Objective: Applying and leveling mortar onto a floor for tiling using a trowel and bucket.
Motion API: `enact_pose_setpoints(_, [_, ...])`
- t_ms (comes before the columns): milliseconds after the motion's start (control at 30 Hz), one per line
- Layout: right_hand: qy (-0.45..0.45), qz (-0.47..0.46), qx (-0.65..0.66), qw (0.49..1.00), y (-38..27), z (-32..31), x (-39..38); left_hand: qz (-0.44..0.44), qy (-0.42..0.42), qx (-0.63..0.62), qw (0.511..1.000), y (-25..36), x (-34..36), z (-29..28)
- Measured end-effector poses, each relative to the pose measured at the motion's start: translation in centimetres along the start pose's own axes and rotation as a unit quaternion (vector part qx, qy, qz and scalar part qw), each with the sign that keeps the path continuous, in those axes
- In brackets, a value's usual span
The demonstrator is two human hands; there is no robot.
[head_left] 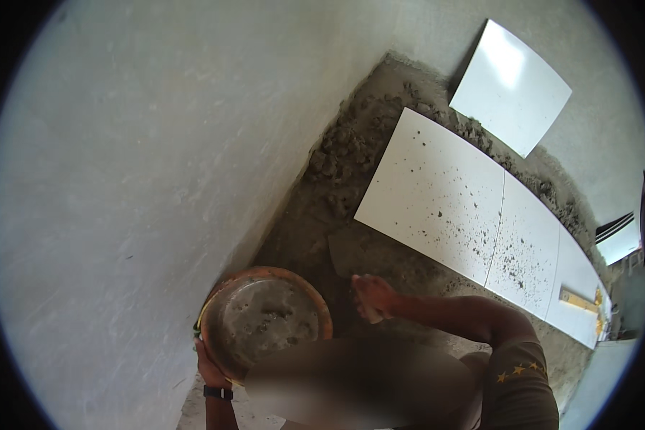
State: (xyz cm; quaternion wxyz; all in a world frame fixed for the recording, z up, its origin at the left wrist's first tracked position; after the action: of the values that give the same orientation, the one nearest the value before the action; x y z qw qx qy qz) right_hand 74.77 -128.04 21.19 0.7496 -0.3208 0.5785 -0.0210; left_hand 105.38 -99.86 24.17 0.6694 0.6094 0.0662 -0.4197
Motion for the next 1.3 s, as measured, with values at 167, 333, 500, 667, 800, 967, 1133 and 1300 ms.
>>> enact_pose_setpoints(167, [0.064, -0.127, 0.138, 0.980, -1.1, 7.4, 7.0, -0.024, -0.105, -0.152, 0.983, -0.6, 1.6, -0.6])
enact_pose_setpoints(333, [0.118, -0.219, 0.149, 0.957, -6.1, 8.7, 11.6, -0.050, -0.154, -0.165, 0.973, -1.4, 1.8, -2.9])
enact_pose_setpoints(500, [0.268, -0.445, -0.133, 0.844, -9.7, 1.1, 19.3, -0.018, -0.234, -0.151, 0.960, -0.6, 1.3, 1.7])
enact_pose_setpoints(667, [0.168, -0.250, -0.119, 0.946, -15.3, 3.0, 19.0, 0.009, -0.142, -0.160, 0.977, -0.8, 2.0, -2.4])
enact_pose_setpoints(800, [0.163, -0.284, 0.034, 0.944, -13.6, 3.2, 11.9, 0.017, -0.046, -0.105, 0.993, -1.3, 2.1, -2.3])
enact_pose_setpoints(967, [0.102, -0.286, -0.078, 0.949, -12.0, 3.4, 1.2, 0.008, -0.016, -0.092, 0.996, -0.3, 0.7, -0.2])
enact_pose_setpoints(1133, [-0.035, -0.187, -0.179, 0.965, -8.9, 3.5, -7.1, -0.026, -0.104, -0.177, 0.978, -1.0, 1.2, -0.6])
enact_pose_setpoints(1300, [-0.131, -0.319, -0.455, 0.821, -8.0, 4.8, -12.2, -0.033, -0.141, -0.154, 0.977, -1.2, 1.4, -1.5])
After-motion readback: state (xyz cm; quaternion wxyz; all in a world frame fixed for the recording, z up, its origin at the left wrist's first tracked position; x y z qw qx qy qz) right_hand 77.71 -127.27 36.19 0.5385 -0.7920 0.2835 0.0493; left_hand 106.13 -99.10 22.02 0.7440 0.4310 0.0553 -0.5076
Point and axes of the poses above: each hand's wrist, its own x-axis towards the middle knuckle, its own z-axis out of the palm, y = z × x, the point moved 2 cm from there along x, towards the middle knuckle, and after that the axes turned 2 degrees about -z, right-handed, at the moved point
